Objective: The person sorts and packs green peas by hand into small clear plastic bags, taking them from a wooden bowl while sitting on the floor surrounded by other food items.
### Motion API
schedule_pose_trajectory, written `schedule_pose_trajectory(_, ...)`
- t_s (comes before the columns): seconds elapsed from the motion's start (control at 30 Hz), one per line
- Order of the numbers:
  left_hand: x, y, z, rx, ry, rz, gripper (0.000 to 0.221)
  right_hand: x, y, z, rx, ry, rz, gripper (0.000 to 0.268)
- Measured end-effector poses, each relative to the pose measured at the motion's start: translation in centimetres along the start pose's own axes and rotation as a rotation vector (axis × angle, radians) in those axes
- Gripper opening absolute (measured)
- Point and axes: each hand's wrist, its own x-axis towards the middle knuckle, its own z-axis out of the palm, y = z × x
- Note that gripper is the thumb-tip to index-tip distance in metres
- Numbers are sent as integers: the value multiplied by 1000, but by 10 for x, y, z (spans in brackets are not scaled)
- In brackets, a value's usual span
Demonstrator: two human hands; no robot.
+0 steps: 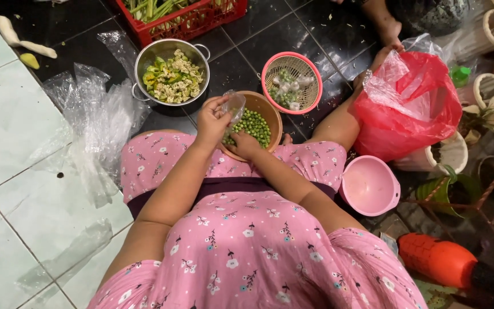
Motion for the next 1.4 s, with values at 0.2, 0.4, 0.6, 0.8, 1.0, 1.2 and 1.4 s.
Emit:
schedule_pose_trajectory(0.2, 2, -15, -9, -21, 10, -8, 47, 34, 49, 40, 247, 98, 123, 35)
schedule_pose_trajectory(0.4, 1, -4, -11, 50, 10, 23, 50, 35, 59, 9, 1230, 300, 380, 12)
schedule_pose_trajectory(0.6, -5, -5, 3, 267, -7, 125, 52, -23, 28, -104, 2016, 253, 84, 14)
schedule_pose_trajectory(0.8, -12, 13, 30, 350, -37, 189, 48, -58, -21, -186, 2146, 438, -370, 15)
schedule_pose_trajectory(1.0, -21, 31, 44, 374, -135, 220, 43, -64, -65, -214, 2086, 723, -438, 12)
schedule_pose_trajectory(1.2, -21, 31, 44, 377, -145, 167, 44, -70, -80, -213, 1870, 883, -509, 9)
schedule_pose_trajectory(1.4, -21, 19, 45, 338, -92, 78, 51, -52, -66, -191, 1704, 965, -576, 37)
